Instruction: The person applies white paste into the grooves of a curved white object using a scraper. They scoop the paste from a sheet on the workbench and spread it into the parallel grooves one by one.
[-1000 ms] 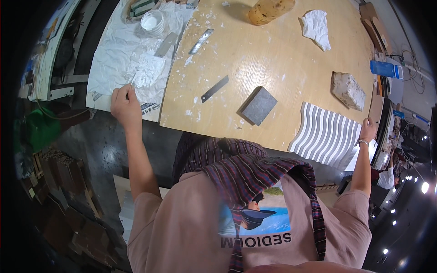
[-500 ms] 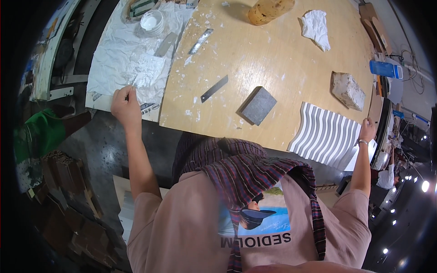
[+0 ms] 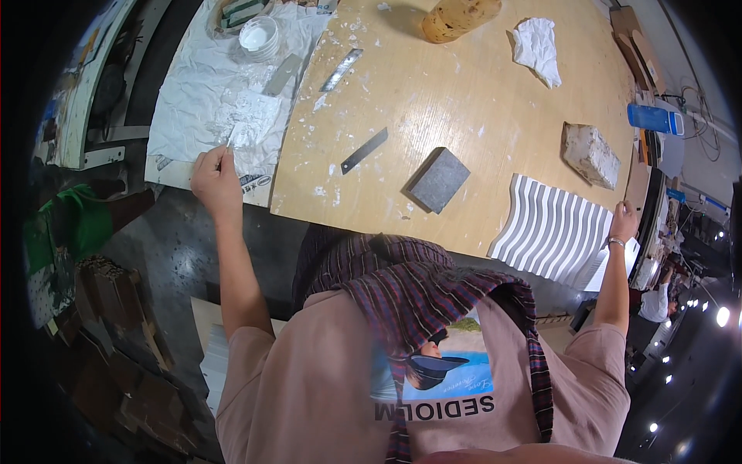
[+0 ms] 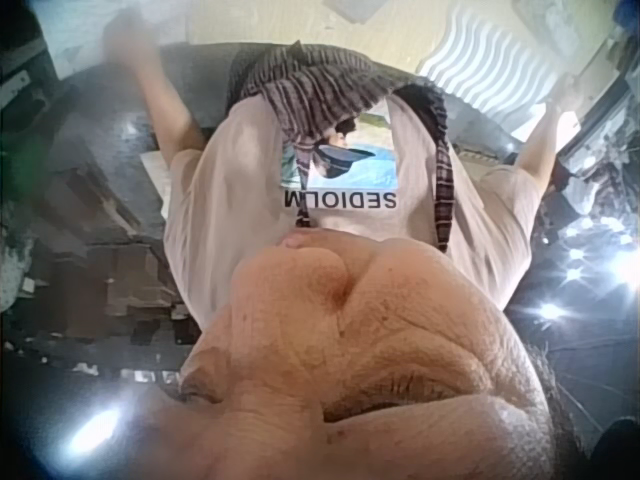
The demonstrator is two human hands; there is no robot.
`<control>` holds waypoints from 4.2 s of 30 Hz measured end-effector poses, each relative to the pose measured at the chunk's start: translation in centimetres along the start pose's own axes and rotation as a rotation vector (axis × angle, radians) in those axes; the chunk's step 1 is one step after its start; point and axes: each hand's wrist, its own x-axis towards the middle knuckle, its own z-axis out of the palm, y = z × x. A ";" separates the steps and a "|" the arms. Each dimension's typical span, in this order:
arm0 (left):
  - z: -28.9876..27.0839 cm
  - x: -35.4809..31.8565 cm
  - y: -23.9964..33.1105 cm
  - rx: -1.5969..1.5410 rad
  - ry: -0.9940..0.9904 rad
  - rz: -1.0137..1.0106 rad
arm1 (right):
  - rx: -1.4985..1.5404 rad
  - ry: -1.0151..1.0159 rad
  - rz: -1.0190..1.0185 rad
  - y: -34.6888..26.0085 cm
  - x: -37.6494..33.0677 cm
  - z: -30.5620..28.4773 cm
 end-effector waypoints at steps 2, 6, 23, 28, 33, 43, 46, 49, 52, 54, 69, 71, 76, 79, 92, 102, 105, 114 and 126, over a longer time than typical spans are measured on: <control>0.0 0.0 -0.2 -0.056 -0.011 -0.030 | -0.009 -0.007 -0.004 0.3 0.1 0.0; 0.0 0.0 -0.1 -0.024 0.029 -0.070 | 0.011 0.015 -0.002 0.4 -0.2 0.1; 0.7 -0.3 -0.8 -0.307 -0.028 -0.275 | 0.022 -0.008 0.023 0.2 0.0 0.0; -0.2 -0.1 1.0 -0.031 -0.003 -0.088 | 0.005 -0.007 0.020 0.1 0.0 0.0; 0.1 -0.3 1.3 -0.014 -0.037 0.057 | 0.012 0.019 -0.006 -0.1 0.0 0.0; 0.3 -0.7 1.6 0.126 0.035 0.216 | 0.017 0.008 0.002 0.0 0.0 0.0; 0.0 -0.8 1.9 0.180 0.009 0.277 | 0.026 0.001 0.012 -0.1 0.0 -0.1; 0.1 -0.9 1.8 0.240 -0.002 0.316 | 0.020 -0.014 0.024 -0.3 0.0 -0.2; 0.0 -0.9 1.5 0.347 0.052 0.348 | 0.017 -0.004 0.011 0.0 0.1 0.0; 0.0 -1.0 1.5 0.352 0.065 0.365 | 0.013 0.007 -0.004 0.5 0.1 0.1; 0.4 -1.4 0.4 0.127 0.040 0.038 | -0.001 0.017 -0.039 0.9 0.3 0.5; 0.2 -1.2 0.5 0.217 0.043 0.046 | -0.001 0.044 -0.043 0.9 0.3 0.6; -0.2 -0.9 1.1 0.359 0.120 0.321 | 0.009 0.013 -0.014 0.3 0.3 0.3; -0.1 -1.0 1.0 0.387 0.132 0.327 | -0.001 0.017 -0.016 0.1 0.1 0.2; 0.2 -0.8 6.7 -0.247 -0.017 -0.235 | 0.062 0.109 -0.051 3.8 -0.1 0.7; 2.3 -2.1 16.8 -0.431 -0.085 0.001 | -0.002 0.114 0.096 -2.1 -0.8 1.3; 4.2 -4.3 20.4 -0.635 -0.138 -0.033 | 0.215 0.159 0.080 -3.6 -1.9 -0.8; 9.2 -17.4 26.8 -1.501 -0.717 -0.681 | 0.254 0.078 0.036 -4.8 -2.1 -1.8; 12.4 -25.7 35.5 -1.344 -0.986 -0.823 | 0.342 0.078 -0.086 -4.7 -1.7 -1.7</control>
